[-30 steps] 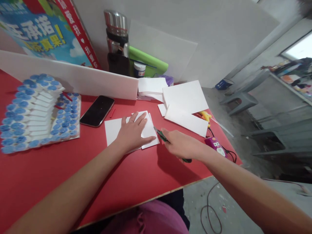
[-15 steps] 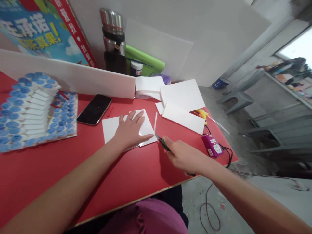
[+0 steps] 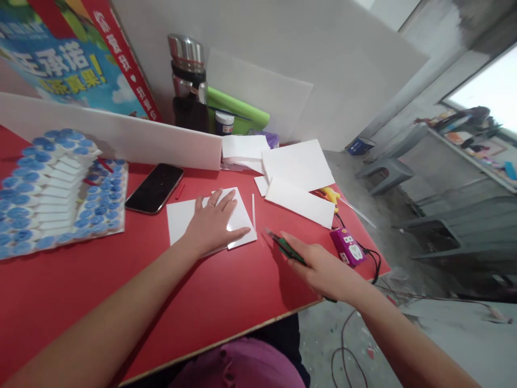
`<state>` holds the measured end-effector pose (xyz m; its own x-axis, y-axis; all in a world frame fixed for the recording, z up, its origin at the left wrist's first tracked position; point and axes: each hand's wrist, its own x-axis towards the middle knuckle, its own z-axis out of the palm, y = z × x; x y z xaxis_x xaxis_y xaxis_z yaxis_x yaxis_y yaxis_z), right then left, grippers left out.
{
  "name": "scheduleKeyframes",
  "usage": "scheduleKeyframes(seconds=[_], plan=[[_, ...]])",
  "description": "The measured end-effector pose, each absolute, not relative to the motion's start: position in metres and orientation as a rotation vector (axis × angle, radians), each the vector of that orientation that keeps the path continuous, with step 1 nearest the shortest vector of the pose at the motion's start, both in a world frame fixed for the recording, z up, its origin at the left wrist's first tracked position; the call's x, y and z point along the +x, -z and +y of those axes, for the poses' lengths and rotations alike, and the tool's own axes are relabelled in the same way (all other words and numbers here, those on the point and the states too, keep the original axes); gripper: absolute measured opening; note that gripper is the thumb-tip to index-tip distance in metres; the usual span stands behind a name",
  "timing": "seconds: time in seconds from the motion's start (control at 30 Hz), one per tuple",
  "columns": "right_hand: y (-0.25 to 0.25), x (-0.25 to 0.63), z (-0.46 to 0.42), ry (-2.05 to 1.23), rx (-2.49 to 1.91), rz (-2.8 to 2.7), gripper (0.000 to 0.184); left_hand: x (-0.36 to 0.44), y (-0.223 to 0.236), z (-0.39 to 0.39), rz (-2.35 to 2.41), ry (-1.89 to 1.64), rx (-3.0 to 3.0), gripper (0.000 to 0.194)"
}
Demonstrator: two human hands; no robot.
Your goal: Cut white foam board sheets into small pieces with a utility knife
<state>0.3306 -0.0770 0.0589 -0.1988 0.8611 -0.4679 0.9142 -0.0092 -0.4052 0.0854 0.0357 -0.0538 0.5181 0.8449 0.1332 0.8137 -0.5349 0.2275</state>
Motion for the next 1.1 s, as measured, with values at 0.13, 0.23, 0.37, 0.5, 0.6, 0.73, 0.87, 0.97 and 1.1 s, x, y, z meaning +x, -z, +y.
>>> scheduleKeyframes(seconds=[0.13,0.23,0.37,0.5,0.6,0.73,0.87,0.97,1.1], plan=[[-0.031,0.356,-0.068,0.56,2.046,2.178,0.066,0.085,0.052,0.035,1.426,-0.346,2.608,0.071],[-0.002,0.363,-0.054,0.163,1.996,2.135,0.064,0.085,0.051,0.035,1.435,-0.341,2.602,0.07],[0.021,0.356,-0.037,-0.139,1.989,2.283,0.053,0.081,0.049,0.034,1.424,-0.318,2.604,0.069],[0.027,0.33,-0.019,-0.039,1.884,2.636,0.051,0.073,0.048,0.035,1.366,-0.296,2.614,0.07],[0.029,0.307,-0.005,0.104,1.78,2.755,0.049,0.067,0.049,0.037,1.32,-0.317,2.622,0.073],[0.035,0.291,0.002,0.165,1.82,2.787,0.034,0.063,0.052,0.04,1.293,-0.373,2.595,0.068],[0.037,0.292,-0.019,0.234,1.844,2.855,0.027,0.061,0.055,0.041,1.285,-0.402,2.572,0.063],[0.031,0.304,-0.051,0.347,1.747,2.854,0.025,0.062,0.054,0.041,1.283,-0.397,2.562,0.06],[0.01,0.334,-0.103,0.358,1.653,2.701,0.023,0.062,0.054,0.041,1.283,-0.4,2.548,0.058]])
